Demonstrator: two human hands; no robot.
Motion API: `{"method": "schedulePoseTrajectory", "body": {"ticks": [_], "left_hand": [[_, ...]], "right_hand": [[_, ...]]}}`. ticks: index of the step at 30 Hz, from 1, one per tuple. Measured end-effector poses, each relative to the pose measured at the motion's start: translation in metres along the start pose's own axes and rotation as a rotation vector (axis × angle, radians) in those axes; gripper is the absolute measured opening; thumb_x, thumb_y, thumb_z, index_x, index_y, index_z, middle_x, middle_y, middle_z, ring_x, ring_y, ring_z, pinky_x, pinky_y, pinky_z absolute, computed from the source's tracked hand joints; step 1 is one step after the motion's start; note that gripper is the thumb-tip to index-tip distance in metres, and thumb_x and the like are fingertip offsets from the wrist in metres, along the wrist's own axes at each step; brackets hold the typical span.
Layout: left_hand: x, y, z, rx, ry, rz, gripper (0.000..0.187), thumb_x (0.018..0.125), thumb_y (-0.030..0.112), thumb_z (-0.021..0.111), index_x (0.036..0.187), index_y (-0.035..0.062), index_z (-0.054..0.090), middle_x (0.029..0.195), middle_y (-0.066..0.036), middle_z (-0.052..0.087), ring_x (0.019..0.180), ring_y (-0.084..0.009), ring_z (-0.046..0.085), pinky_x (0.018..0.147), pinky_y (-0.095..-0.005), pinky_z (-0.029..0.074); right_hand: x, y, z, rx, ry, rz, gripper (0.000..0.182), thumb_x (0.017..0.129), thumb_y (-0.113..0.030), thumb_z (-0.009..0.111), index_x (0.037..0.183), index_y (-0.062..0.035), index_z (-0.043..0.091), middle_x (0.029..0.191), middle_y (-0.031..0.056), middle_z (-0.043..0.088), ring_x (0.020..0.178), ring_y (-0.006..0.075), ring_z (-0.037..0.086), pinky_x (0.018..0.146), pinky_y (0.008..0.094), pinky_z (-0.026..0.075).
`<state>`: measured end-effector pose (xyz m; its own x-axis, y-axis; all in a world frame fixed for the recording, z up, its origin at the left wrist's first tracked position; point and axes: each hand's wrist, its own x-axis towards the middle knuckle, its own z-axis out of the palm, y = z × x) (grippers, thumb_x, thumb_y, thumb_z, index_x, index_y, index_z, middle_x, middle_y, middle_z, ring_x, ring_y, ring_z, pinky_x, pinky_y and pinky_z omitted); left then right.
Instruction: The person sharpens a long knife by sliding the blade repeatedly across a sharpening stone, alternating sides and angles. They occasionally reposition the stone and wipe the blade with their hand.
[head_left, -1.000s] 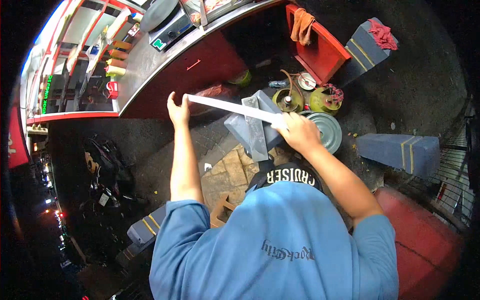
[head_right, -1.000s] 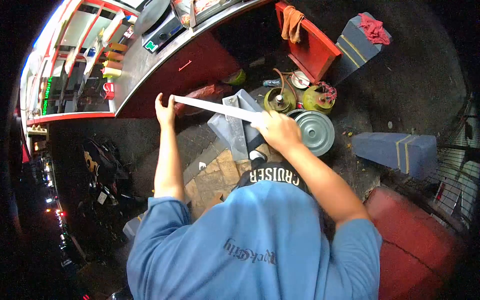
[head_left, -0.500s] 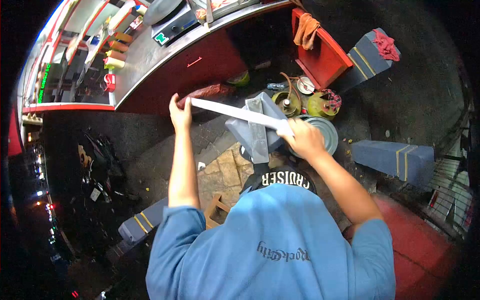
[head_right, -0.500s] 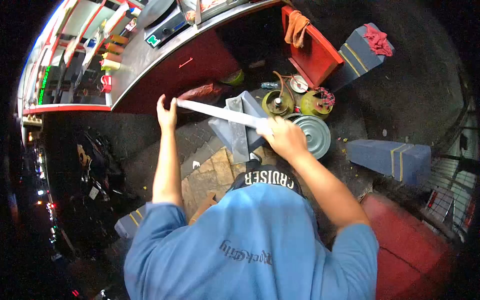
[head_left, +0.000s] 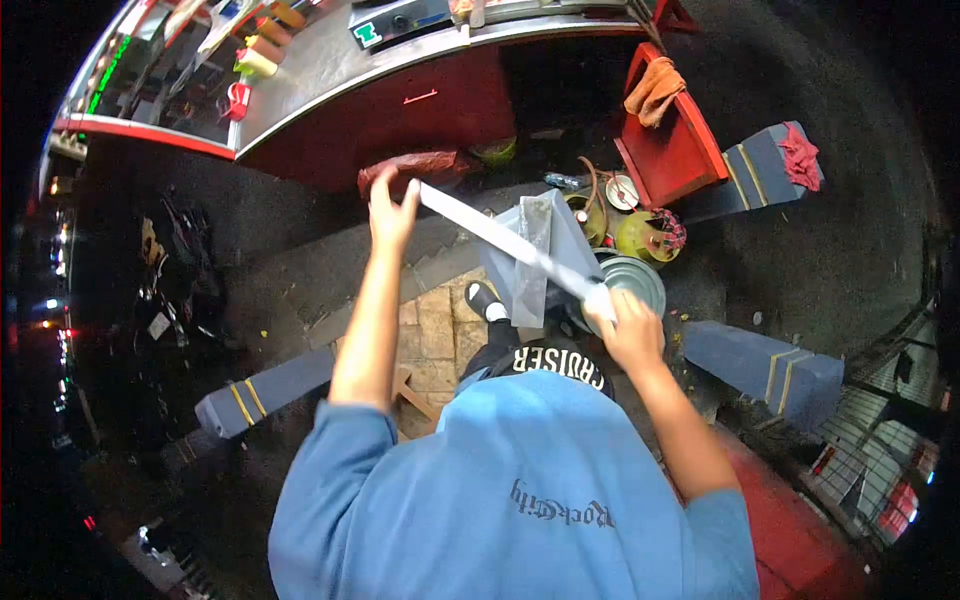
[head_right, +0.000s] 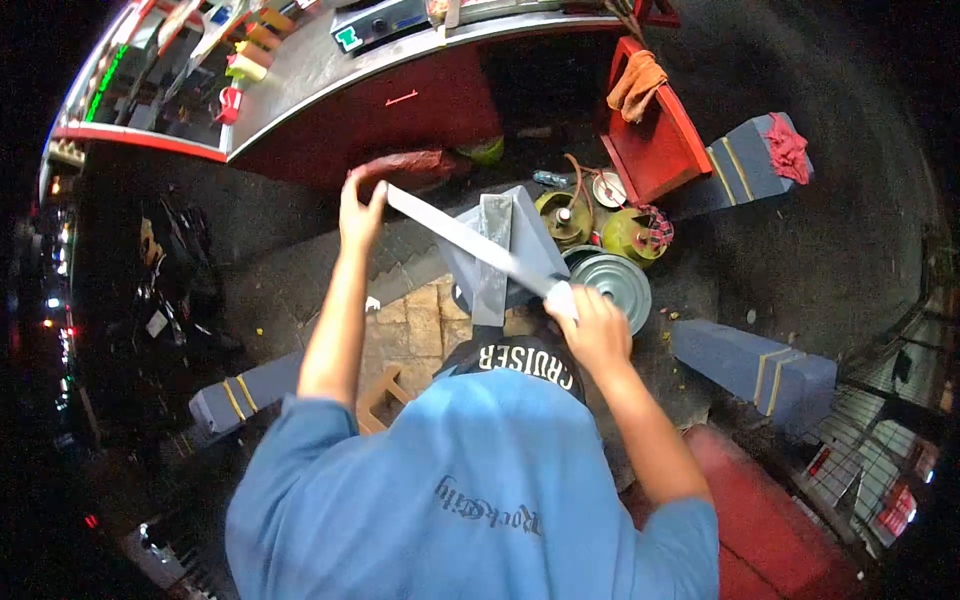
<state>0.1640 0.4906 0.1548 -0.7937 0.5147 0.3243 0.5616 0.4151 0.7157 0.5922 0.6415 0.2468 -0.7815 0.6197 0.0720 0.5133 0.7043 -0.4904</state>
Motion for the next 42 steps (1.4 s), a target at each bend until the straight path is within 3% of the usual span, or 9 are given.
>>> {"method": "schedulePoseTrajectory", "body": {"ticks": [2, 5, 12, 20, 23, 28, 32, 37, 42], "left_hand": [[0.054, 0.012, -0.003, -0.074, -0.052, -0.272, 0.068, 0.086, 0.036, 0.082, 0.141, 0.0048, 0.056, 0.140, -0.019, 0.061, 0.130, -0.0321, 0.060, 0.111, -0.0429, 0.045], [0.072, -0.010, 0.012, 0.141, 0.029, -0.126, 0.069, 0.085, 0.037, 0.082, 0.141, 0.0056, 0.056, 0.135, -0.020, 0.064, 0.125, -0.0343, 0.063, 0.106, -0.0434, 0.048], [-0.108, 0.073, -0.026, -0.093, -0.131, -0.096, 0.054, 0.091, 0.019, 0.075, 0.139, 0.0030, 0.056, 0.143, -0.019, 0.058, 0.138, -0.0326, 0.052, 0.118, -0.0428, 0.037], [0.080, -0.009, 0.009, 0.298, 0.110, -0.121, 0.070, 0.085, 0.040, 0.082, 0.142, 0.0085, 0.056, 0.136, -0.018, 0.064, 0.127, -0.0333, 0.062, 0.109, -0.0455, 0.047], [0.037, 0.004, 0.006, -0.197, -0.122, -0.256, 0.068, 0.087, 0.034, 0.079, 0.143, 0.0050, 0.054, 0.144, -0.020, 0.058, 0.137, -0.0324, 0.054, 0.114, -0.0448, 0.041], [-0.121, 0.069, -0.012, -0.156, -0.032, -0.082, 0.051, 0.095, 0.024, 0.074, 0.139, 0.0044, 0.056, 0.143, -0.017, 0.058, 0.135, -0.0311, 0.054, 0.117, -0.0419, 0.037], [-0.037, 0.040, 0.011, -0.069, 0.030, 0.005, 0.053, 0.094, 0.035, 0.073, 0.139, 0.0130, 0.055, 0.146, -0.012, 0.057, 0.139, -0.0323, 0.050, 0.118, -0.0630, 0.027], [0.081, 0.008, 0.024, 0.163, 0.039, -0.135, 0.071, 0.087, 0.040, 0.080, 0.144, 0.0059, 0.054, 0.147, -0.019, 0.056, 0.137, -0.0347, 0.053, 0.115, -0.0495, 0.038], [-0.043, 0.040, 0.015, -0.097, -0.005, -0.042, 0.061, 0.094, 0.035, 0.073, 0.145, 0.0106, 0.052, 0.149, -0.014, 0.055, 0.140, -0.0326, 0.050, 0.121, -0.0558, 0.028]], "right_hand": [[0.050, -0.008, 0.016, -0.027, 0.017, 0.011, 0.038, 0.095, -0.045, 0.067, 0.098, -0.0073, 0.063, 0.092, 0.0153, 0.069, 0.082, 0.0405, 0.068, 0.068, 0.0522, 0.053], [0.050, -0.014, 0.013, 0.022, -0.037, 0.073, 0.038, 0.096, -0.044, 0.067, 0.099, -0.0067, 0.062, 0.092, 0.0164, 0.069, 0.083, 0.0415, 0.068, 0.069, 0.0528, 0.053], [-0.117, 0.032, -0.014, 0.068, -0.242, 0.174, 0.037, 0.088, -0.033, 0.076, 0.108, -0.0039, 0.069, 0.101, 0.0174, 0.071, 0.092, 0.0379, 0.070, 0.080, 0.0471, 0.056], [0.056, -0.020, 0.014, -0.026, -0.005, 0.052, 0.038, 0.095, -0.045, 0.067, 0.099, -0.0071, 0.065, 0.088, 0.0165, 0.067, 0.081, 0.0407, 0.067, 0.068, 0.0522, 0.052], [0.011, -0.006, 0.015, 0.065, -0.085, 0.121, 0.039, 0.096, -0.045, 0.067, 0.105, -0.0077, 0.066, 0.093, 0.0171, 0.069, 0.087, 0.0411, 0.068, 0.072, 0.0528, 0.053], [-0.127, 0.038, -0.007, 0.073, -0.208, 0.158, 0.041, 0.085, -0.035, 0.079, 0.110, -0.0039, 0.068, 0.094, 0.0165, 0.069, 0.087, 0.0371, 0.069, 0.076, 0.0472, 0.056], [-0.056, 0.022, 0.006, 0.023, -0.025, 0.061, 0.041, 0.089, -0.038, 0.076, 0.111, -0.0052, 0.068, 0.092, 0.0158, 0.069, 0.087, 0.0379, 0.069, 0.074, 0.0485, 0.055], [0.050, -0.019, 0.015, -0.036, 0.003, 0.114, 0.034, 0.094, -0.040, 0.070, 0.104, -0.0081, 0.066, 0.092, 0.0168, 0.069, 0.085, 0.0422, 0.067, 0.073, 0.0519, 0.054], [-0.068, 0.015, 0.002, 0.156, -0.109, 0.168, 0.036, 0.092, -0.038, 0.074, 0.105, -0.0053, 0.066, 0.092, 0.0187, 0.070, 0.083, 0.0429, 0.069, 0.069, 0.0520, 0.054]]}}
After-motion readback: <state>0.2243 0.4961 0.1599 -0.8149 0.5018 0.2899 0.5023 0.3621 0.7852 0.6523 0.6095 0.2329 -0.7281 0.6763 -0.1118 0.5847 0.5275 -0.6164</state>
